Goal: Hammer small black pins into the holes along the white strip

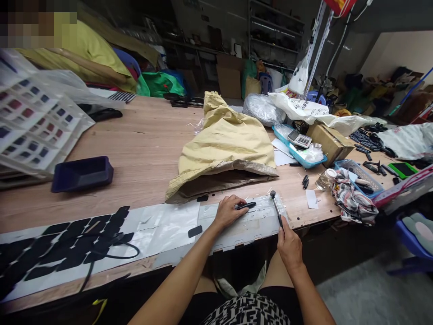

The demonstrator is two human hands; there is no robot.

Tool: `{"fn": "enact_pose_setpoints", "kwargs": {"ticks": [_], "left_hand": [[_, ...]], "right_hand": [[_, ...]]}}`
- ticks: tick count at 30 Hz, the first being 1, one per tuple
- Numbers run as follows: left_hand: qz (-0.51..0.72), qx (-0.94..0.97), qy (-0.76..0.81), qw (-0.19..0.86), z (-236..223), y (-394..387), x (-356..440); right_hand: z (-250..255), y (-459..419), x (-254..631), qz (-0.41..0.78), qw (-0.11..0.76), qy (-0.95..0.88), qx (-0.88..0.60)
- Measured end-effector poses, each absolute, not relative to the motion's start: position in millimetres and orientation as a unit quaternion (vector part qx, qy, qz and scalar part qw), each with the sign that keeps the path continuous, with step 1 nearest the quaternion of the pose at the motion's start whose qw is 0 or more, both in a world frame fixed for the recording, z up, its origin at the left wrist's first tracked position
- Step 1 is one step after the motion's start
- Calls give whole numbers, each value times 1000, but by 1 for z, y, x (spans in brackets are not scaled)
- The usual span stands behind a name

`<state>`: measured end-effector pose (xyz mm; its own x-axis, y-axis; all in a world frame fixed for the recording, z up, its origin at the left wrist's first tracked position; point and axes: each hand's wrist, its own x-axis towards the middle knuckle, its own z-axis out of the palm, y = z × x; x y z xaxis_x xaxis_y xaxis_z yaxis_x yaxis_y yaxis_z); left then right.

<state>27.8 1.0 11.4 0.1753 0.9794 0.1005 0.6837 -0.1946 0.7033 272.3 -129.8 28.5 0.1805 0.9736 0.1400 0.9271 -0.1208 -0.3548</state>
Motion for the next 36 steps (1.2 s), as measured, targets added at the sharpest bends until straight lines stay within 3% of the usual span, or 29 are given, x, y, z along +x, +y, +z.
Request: {"fn": "enact_pose_setpoints", "kwargs": {"ticks": [9, 36], "left_hand": [[291, 715, 569, 283, 9, 4, 26], [303, 696, 573, 308, 10, 6, 25]], "right_hand": [[48, -143, 262, 148, 319, -639, -684], [69, -145, 224, 215, 303, -686, -626]]}}
